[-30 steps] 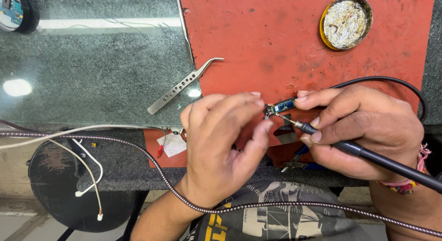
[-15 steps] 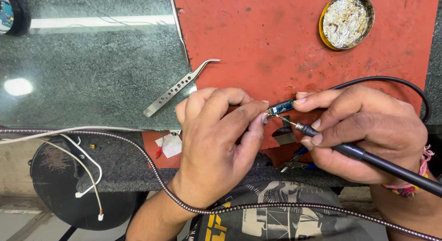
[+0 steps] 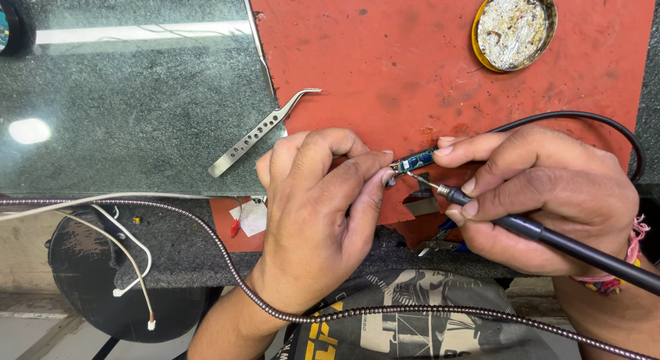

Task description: The person solders a small circuit board on a red work mat, holding the board with one hand while applying a soldering iron to its contacts. They periodically dip the iron in a solder tin, reposition the board, and continue soldering different points along it.

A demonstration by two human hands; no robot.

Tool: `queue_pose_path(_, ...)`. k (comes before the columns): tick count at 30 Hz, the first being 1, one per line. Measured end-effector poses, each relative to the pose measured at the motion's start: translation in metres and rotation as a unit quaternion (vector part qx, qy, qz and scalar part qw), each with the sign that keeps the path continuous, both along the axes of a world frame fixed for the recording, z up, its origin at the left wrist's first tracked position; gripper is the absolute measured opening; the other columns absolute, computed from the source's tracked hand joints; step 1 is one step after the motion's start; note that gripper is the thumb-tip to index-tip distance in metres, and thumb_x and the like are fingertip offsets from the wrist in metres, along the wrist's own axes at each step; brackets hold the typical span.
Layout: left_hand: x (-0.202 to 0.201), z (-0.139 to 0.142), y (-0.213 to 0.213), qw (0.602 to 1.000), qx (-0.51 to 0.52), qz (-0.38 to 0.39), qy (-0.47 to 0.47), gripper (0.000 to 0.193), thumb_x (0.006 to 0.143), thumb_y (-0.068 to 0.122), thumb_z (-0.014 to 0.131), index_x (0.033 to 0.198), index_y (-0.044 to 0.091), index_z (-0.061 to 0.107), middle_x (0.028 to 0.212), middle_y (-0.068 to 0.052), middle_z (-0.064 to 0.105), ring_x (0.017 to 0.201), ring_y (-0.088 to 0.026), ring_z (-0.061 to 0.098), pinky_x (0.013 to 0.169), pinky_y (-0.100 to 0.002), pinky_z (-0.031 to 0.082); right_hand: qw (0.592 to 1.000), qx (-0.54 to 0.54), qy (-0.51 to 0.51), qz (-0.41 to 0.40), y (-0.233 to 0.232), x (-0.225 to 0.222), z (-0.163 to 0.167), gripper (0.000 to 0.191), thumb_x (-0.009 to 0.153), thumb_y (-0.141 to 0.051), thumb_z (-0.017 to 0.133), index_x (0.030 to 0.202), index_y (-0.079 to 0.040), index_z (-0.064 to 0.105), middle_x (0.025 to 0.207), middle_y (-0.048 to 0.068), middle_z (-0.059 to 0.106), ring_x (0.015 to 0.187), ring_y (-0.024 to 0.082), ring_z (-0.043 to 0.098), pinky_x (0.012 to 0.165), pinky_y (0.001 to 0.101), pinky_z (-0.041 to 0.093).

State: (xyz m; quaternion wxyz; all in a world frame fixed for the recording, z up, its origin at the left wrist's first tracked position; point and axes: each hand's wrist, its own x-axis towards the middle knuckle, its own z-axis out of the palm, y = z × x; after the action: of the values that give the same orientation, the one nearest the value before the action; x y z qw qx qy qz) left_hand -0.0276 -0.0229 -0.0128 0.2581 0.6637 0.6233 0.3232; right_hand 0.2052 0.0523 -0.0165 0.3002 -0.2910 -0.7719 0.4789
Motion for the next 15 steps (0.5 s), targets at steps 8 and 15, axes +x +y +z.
queue_pose_path(8, -0.0001, -0.0017, -0.0016, 1.000, 0.007, 0.001, -0.001, 0.021, 0.093, 0.013, 0.079, 0.113, 0.013, 0.075, 0.107, 0.003, 0.061, 0.106, -0.020, 0.053, 0.097, -0.038, 0.033, 1.000, -0.002, 0.005, -0.002, -0.0007, -0.0008, 0.0002, 0.016, 0.075, -0.003, 0.080, 0.083, -0.007, 0.067, 0.091, 0.004, 0.064, 0.110, 0.031, 0.073, 0.097, 0.0402, 0.065)
queue_pose_path(15, -0.0005, -0.0027, -0.0020, 1.000, 0.011, 0.001, 0.000, 0.022, 0.092, 0.013, 0.079, 0.114, 0.015, 0.075, 0.108, 0.003, 0.062, 0.107, -0.020, 0.053, 0.097, -0.038, 0.032, 1.000, 0.004, 0.015, -0.001, 0.0011, -0.0008, -0.0011, 0.016, 0.077, -0.002, 0.080, 0.083, -0.007, 0.067, 0.091, 0.003, 0.064, 0.109, 0.030, 0.074, 0.097, 0.0402, 0.065)
